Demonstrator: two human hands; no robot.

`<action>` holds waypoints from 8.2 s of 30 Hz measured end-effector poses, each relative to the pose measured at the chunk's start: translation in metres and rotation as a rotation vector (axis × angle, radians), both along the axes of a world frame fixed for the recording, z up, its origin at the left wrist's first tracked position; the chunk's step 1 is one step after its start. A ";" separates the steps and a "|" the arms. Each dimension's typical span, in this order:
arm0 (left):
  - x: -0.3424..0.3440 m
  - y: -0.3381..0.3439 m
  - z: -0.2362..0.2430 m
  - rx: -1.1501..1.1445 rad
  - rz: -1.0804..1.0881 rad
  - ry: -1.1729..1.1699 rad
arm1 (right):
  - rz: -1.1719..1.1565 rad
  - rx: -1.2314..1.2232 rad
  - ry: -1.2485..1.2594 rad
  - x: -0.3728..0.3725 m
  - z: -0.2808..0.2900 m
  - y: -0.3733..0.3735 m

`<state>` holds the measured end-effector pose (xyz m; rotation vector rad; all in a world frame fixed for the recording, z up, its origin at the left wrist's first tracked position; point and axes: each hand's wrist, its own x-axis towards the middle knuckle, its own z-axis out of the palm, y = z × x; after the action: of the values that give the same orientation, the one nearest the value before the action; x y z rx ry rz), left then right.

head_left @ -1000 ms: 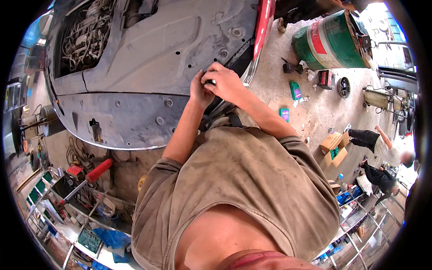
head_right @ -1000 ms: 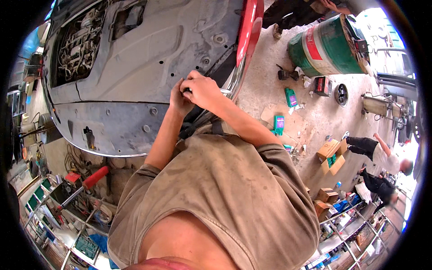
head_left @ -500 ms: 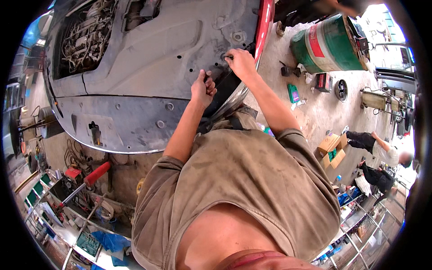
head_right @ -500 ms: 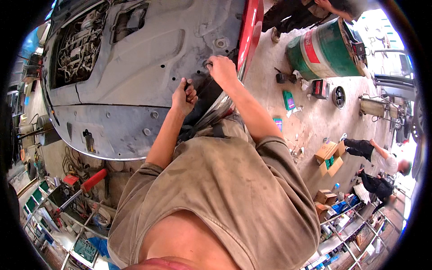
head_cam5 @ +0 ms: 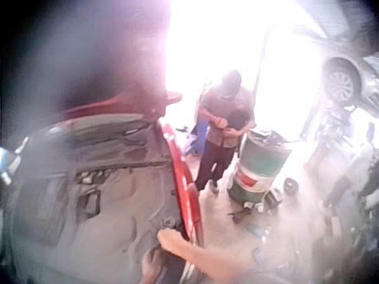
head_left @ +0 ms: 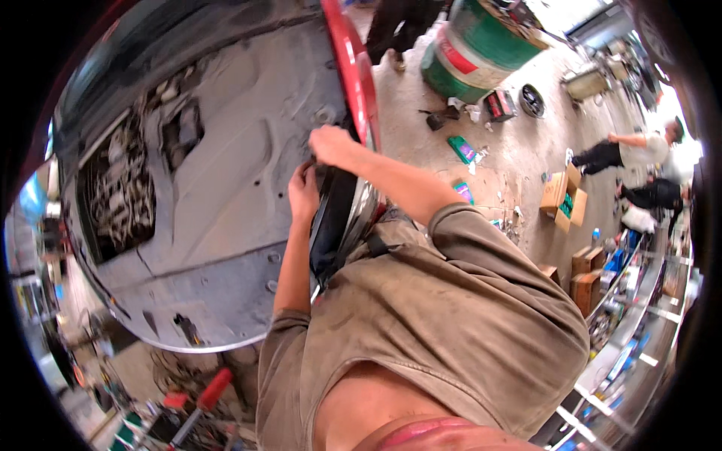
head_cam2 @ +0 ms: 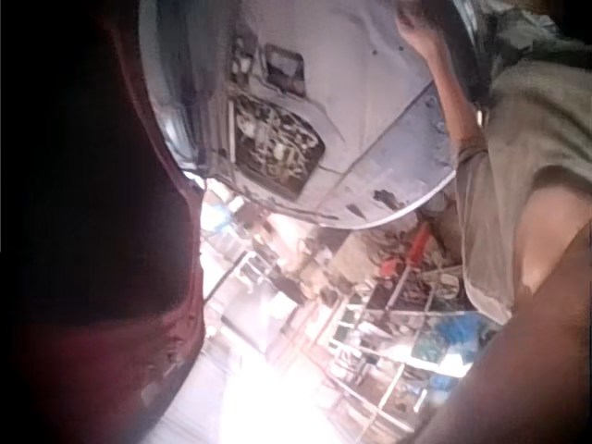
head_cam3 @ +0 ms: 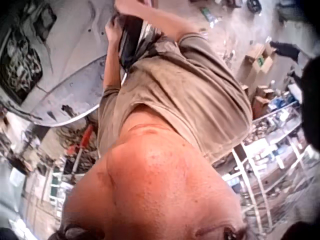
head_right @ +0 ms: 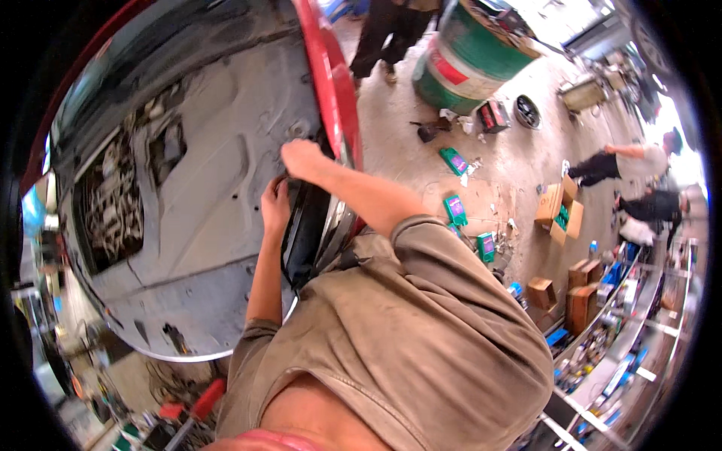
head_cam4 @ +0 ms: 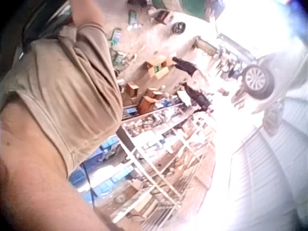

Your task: The person installs a large plastic engine cover onto a red car with the hood open. They align the cover, press it into place, and then use a ratchet to tighten several bolts around the perimeter to secure it.

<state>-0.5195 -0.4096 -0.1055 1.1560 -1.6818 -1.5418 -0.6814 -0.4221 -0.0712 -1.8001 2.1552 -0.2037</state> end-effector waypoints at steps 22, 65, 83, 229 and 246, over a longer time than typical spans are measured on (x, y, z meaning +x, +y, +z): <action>-0.021 0.007 0.018 -0.767 -0.305 -0.861 | -0.832 0.075 -1.391 -0.005 -0.018 0.170; 0.002 -0.005 0.001 -0.495 0.075 -0.506 | 0.201 -0.722 -1.687 0.016 0.020 0.002; 0.014 -0.007 -0.004 -0.239 0.172 -0.137 | -0.114 -0.317 -1.275 0.021 0.029 0.007; -0.317 -0.311 0.103 -0.993 -0.668 -0.970 | -0.169 -0.404 -1.051 -0.358 0.040 -0.163; -0.320 -0.343 0.120 -1.157 -1.046 -0.708 | -0.431 -0.405 -1.009 -0.388 0.029 -0.086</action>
<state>-0.8394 -0.7526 0.0141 0.0854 -3.2429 -0.1771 -1.0699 -0.5082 -0.0420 -0.9527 1.7192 -1.3859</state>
